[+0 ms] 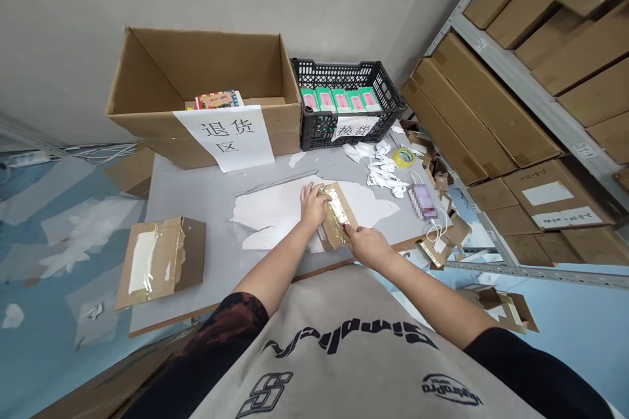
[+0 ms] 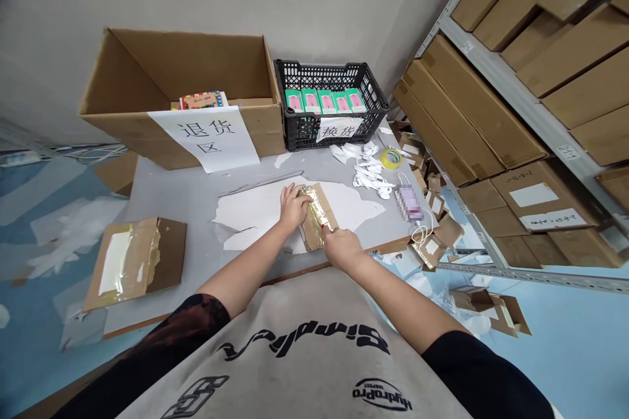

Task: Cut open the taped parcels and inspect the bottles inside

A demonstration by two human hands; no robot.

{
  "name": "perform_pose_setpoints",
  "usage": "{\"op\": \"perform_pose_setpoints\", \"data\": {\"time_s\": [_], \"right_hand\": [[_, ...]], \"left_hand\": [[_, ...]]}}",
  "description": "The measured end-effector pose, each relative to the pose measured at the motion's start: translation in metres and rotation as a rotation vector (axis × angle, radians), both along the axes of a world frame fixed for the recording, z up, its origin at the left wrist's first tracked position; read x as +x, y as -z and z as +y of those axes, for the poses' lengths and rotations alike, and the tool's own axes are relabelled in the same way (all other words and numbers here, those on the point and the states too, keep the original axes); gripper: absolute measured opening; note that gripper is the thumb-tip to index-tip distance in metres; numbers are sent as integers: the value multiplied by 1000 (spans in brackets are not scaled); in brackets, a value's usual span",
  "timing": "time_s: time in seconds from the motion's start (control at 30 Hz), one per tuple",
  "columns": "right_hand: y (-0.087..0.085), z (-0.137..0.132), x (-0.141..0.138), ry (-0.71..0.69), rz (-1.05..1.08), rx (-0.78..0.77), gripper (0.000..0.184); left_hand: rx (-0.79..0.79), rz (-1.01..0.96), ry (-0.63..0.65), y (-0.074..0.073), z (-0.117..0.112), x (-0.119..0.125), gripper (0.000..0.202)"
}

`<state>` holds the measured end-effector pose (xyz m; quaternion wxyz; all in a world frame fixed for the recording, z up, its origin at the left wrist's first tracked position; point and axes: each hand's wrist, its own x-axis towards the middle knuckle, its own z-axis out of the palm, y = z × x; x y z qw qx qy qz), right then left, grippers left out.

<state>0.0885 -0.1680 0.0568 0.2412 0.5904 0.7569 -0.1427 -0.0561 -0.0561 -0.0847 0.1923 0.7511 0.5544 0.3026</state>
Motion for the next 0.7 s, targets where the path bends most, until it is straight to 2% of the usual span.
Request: {"op": "perform_pose_setpoints", "data": {"time_s": [0.27,0.47,0.7], "right_hand": [[-11,-8,11,-3,49,-49,45],[-15,-11,13,0,52,-77,43],[-18,-14,23,75,118,-103,41]], "left_hand": [[-37,-21,-19,-2,-1,1,26],[-8,20,-39,-1,-2,2,25],[-60,-13,-50,-4,-3,4,26]]}}
